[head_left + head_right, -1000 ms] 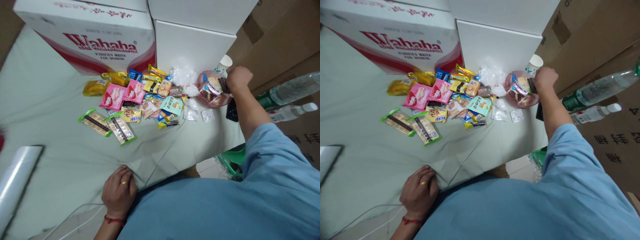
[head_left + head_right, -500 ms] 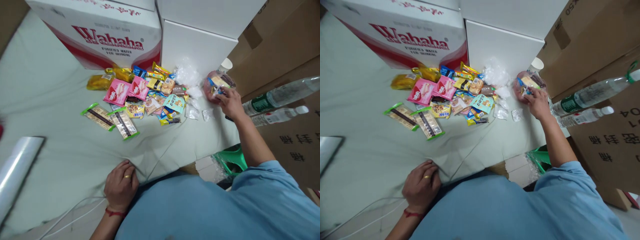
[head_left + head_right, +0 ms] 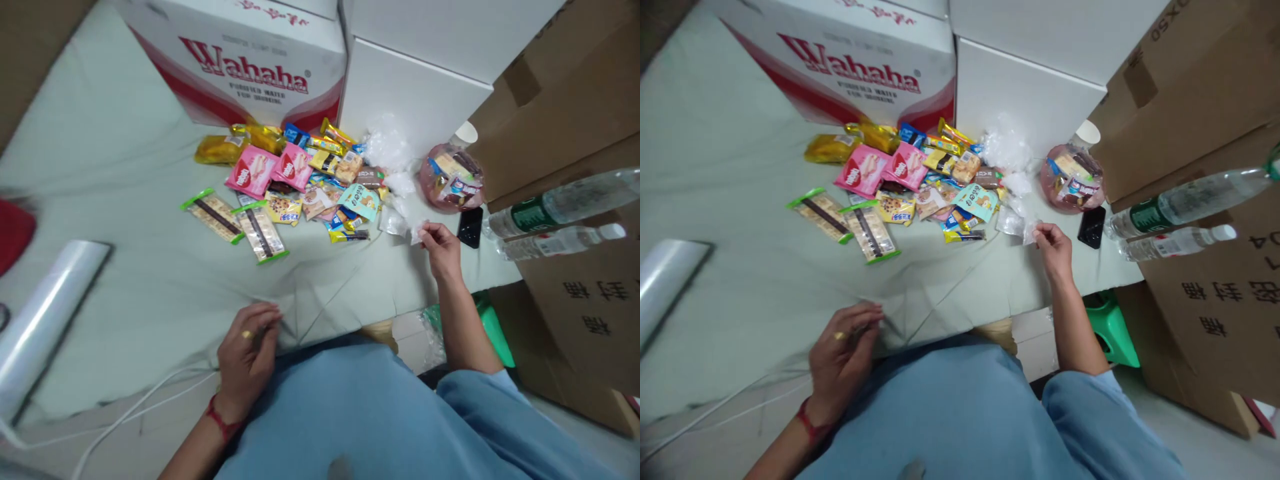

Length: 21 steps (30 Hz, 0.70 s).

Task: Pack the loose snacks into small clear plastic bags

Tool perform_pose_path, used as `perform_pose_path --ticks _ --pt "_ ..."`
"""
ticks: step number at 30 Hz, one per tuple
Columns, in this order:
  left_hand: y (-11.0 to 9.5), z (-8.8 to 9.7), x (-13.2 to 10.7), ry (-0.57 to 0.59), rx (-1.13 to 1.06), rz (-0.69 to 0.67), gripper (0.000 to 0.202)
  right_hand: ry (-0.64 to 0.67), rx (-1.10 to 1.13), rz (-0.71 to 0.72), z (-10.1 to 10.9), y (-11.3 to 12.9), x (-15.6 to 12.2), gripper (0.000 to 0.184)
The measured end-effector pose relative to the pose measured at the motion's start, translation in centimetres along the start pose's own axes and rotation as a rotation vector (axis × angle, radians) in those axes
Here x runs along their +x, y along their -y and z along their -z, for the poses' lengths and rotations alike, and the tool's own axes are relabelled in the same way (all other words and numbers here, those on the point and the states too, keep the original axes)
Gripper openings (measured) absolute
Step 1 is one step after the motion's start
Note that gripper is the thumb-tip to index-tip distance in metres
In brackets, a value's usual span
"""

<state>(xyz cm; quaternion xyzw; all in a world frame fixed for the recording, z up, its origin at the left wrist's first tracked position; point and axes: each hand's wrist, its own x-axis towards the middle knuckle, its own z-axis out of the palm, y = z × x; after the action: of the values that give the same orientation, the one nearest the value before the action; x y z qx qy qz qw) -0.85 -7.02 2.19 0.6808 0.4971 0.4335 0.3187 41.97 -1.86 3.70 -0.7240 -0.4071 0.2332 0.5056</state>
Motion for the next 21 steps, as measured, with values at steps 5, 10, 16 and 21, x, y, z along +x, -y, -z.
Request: perform_pose_path --ticks 5,10,16,21 --pt "-2.5 -4.5 4.2 0.159 -0.519 0.341 0.025 0.37 0.622 -0.336 -8.1 4.0 -6.8 0.041" --pt "-0.8 -7.4 6.9 0.095 -0.716 0.5 0.043 0.65 0.64 -0.454 -13.5 6.2 -10.8 0.038" --pt "0.2 -5.6 6.0 -0.011 -0.652 0.523 0.036 0.614 0.404 -0.302 -12.8 6.2 -10.4 0.034" --pt "-0.2 -4.9 4.9 -0.067 -0.772 0.518 0.034 0.578 0.403 -0.244 -11.4 6.5 -10.1 0.033"
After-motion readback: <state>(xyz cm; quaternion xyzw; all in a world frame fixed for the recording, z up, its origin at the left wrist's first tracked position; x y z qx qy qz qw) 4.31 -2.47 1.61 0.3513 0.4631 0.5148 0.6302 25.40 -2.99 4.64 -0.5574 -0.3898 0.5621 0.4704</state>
